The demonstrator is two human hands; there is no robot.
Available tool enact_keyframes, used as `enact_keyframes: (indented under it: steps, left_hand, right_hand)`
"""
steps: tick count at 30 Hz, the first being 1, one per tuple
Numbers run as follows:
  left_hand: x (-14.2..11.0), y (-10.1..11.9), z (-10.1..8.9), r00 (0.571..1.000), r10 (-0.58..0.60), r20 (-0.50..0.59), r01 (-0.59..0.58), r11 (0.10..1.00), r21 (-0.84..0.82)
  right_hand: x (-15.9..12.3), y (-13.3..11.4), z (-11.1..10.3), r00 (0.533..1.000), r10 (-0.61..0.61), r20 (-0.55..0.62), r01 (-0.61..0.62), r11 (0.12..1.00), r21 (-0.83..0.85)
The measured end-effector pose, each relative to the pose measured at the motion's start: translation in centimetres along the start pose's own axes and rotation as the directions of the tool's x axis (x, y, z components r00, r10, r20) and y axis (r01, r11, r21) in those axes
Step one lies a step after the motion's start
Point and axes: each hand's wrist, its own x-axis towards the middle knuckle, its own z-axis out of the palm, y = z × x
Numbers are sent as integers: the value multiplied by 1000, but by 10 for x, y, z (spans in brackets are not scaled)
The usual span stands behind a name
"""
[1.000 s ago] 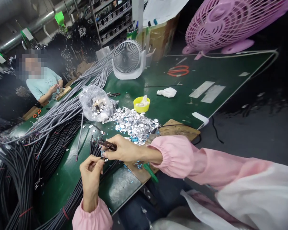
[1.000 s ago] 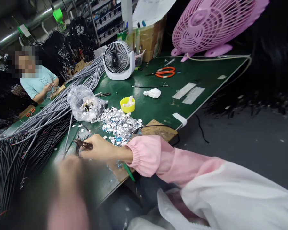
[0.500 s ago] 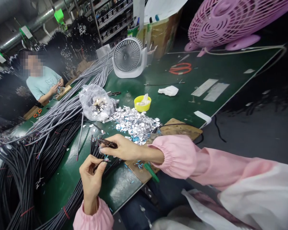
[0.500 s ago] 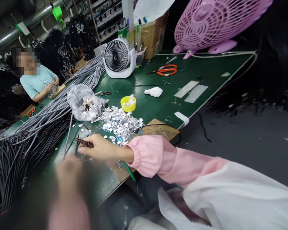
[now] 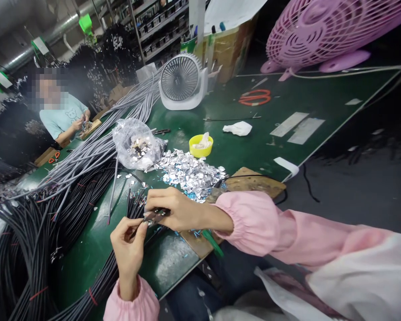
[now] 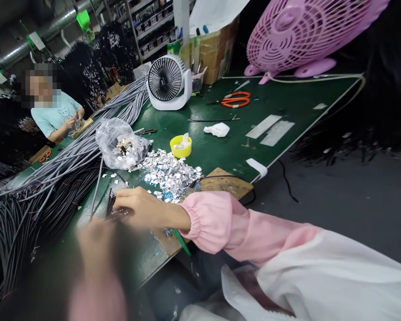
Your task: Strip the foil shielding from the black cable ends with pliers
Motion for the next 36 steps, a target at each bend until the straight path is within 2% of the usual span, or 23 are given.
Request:
enact_keyframes:
  steps: [5,8,10,12,14,16,18,21,26,31,36]
  left_hand:
    - [1,1,8,999,31,15,-32,999,41]
    - [1,0,11,1000,31,-3,-31,997,72]
    - [0,0,11,999,-5,-42,6,1000,18]
    - [-1,-1,9,994,-36,-100,32,998,-49]
    - [-2,-2,6,986,-42,-164,30,996,-79]
    - [-2,-2,4,971,-39,-237,20,996,-84]
    - [-2,-1,3,951,-35,-308,9,996,-87]
    - [-2,1,3,934,-32,-357,3,997,-82]
    - [-3,0,3,939,-8,-345,-10,999,-53]
    - [-6,-1,4,944,43,-328,-30,999,44]
    - [-8,0,6,938,62,-341,-41,997,70]
  right_hand:
    - [-2,4,-3,981,-65,184,117,949,-292]
    - [-3,2,-3,968,-66,242,150,925,-350]
    - [-3,0,-1,975,-71,211,129,952,-276]
    - [-2,-2,0,993,-43,107,56,991,-121]
    - [-1,-5,1,997,73,-15,-72,997,7]
    - [1,-8,2,975,212,-73,-210,977,30]
    - [2,-10,3,955,295,-30,-295,956,-2]
    - [2,-13,3,947,313,68,-313,950,-18]
    - [1,-13,5,958,282,60,-282,959,-14]
    - [1,-12,4,950,306,70,-307,951,15]
    - [3,-13,4,935,340,102,-348,934,84]
